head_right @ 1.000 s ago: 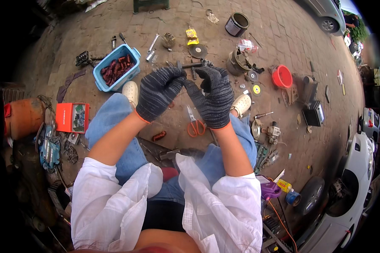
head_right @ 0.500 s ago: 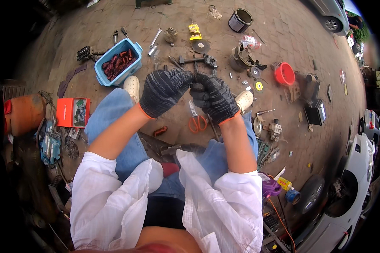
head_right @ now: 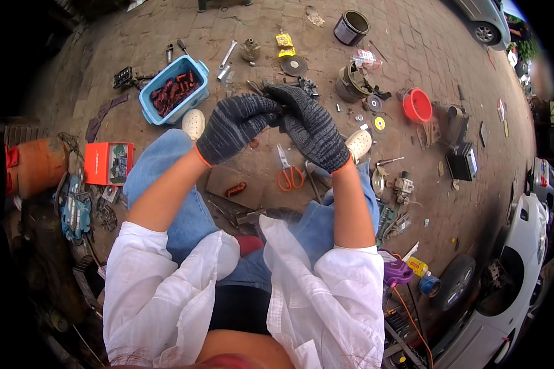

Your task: The person sits on the ground and winds copper wire around a small cylindrical object. They repeatedly wrap the wire by hand, occasionally adjusting the coil and the object's orientation.

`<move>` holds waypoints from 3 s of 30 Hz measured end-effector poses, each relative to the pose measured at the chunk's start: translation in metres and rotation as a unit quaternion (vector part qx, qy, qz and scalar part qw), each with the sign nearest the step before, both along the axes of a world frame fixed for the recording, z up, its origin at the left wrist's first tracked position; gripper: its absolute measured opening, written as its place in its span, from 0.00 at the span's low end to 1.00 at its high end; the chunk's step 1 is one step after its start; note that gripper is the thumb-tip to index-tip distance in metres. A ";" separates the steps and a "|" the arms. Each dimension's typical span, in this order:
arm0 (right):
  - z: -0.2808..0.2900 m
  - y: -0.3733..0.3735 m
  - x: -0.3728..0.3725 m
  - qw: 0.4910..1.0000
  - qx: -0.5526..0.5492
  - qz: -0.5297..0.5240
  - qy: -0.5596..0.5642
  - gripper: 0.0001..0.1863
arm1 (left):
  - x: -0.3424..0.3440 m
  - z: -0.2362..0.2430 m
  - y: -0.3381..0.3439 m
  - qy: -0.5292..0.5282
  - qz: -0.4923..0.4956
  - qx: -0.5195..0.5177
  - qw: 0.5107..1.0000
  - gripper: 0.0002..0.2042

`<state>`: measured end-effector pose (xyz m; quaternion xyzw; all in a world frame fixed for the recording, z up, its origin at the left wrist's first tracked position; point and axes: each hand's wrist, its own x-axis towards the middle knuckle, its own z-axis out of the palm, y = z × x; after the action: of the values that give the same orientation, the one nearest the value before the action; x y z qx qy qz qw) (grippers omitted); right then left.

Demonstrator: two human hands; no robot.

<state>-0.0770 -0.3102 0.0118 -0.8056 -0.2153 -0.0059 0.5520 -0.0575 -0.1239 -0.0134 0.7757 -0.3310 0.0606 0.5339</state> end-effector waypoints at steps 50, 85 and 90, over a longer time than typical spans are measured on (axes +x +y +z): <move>-0.005 0.011 -0.002 0.938 0.175 -0.078 0.287 0.09 | 0.001 -0.003 0.008 0.058 0.041 0.024 0.997 0.08; -0.006 -0.048 0.019 0.944 -0.149 -0.281 -0.082 0.08 | 0.021 -0.012 0.035 0.227 0.011 -0.069 0.971 0.10; 0.004 -0.036 0.015 0.938 -0.190 -0.257 -0.137 0.14 | 0.013 0.010 0.030 0.390 0.030 -0.043 0.919 0.10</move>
<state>-0.0617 -0.3459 0.0158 -0.9146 -0.0713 -0.2172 0.3336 -0.0442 -0.0935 -0.0032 0.7239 -0.0704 -0.2162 0.6513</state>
